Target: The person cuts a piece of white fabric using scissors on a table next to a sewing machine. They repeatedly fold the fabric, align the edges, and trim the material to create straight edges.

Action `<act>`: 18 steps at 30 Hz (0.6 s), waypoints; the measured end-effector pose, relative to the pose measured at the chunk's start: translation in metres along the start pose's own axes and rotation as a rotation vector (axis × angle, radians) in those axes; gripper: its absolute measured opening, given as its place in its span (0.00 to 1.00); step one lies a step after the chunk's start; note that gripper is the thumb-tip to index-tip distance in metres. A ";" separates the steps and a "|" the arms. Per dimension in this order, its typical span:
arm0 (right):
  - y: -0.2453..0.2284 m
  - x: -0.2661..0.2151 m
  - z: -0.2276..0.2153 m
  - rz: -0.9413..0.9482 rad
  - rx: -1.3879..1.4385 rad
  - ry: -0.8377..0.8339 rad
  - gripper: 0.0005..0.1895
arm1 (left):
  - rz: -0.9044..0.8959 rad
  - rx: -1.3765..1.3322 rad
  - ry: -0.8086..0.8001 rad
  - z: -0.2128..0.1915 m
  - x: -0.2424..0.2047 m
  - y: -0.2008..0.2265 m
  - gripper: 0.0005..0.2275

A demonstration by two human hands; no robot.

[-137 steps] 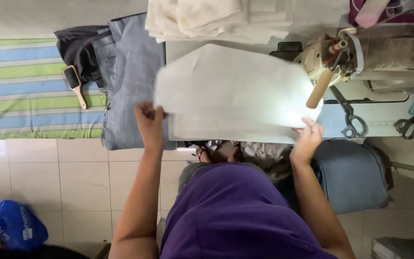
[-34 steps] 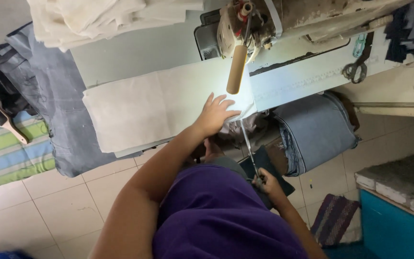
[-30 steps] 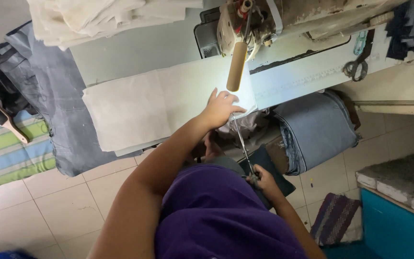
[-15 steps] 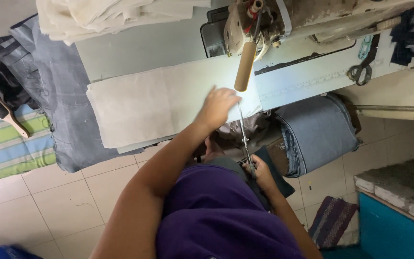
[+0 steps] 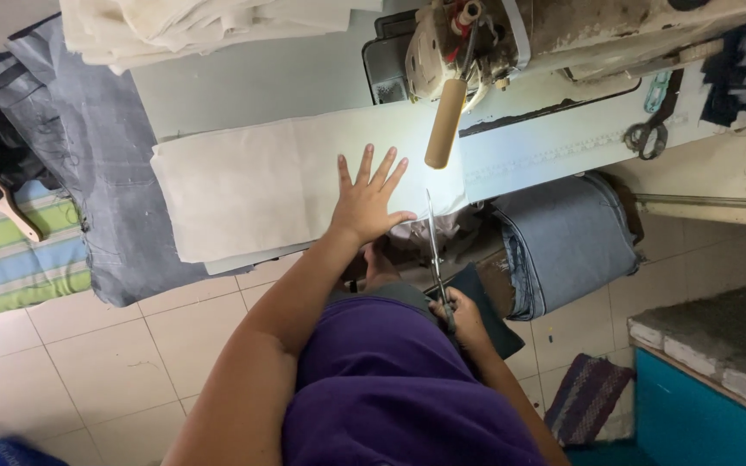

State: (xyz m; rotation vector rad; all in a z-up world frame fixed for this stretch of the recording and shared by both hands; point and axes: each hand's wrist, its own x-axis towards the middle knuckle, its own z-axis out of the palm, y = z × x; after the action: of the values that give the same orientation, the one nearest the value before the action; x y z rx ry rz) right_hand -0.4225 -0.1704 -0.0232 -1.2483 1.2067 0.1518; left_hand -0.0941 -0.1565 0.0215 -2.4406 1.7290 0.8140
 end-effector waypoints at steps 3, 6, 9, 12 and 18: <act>-0.021 -0.003 0.004 -0.029 0.067 -0.050 0.21 | -0.008 0.022 -0.034 0.005 -0.002 0.004 0.45; -0.019 0.008 0.007 -0.083 0.019 -0.005 0.18 | -0.009 0.008 -0.036 0.009 -0.003 0.004 0.45; -0.010 0.011 0.007 -0.070 -0.004 0.023 0.17 | -0.004 0.005 -0.029 0.012 -0.002 0.003 0.47; -0.027 0.001 0.011 -0.045 -0.026 0.023 0.18 | -0.019 0.000 -0.035 0.008 -0.003 0.004 0.47; -0.011 0.004 0.008 -0.037 0.000 0.011 0.17 | -0.009 -0.008 -0.042 0.003 -0.005 0.004 0.47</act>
State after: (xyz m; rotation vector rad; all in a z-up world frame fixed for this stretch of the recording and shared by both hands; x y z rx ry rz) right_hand -0.4082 -0.1707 -0.0203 -1.2728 1.1923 0.1178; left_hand -0.0998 -0.1521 0.0222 -2.4162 1.7028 0.8658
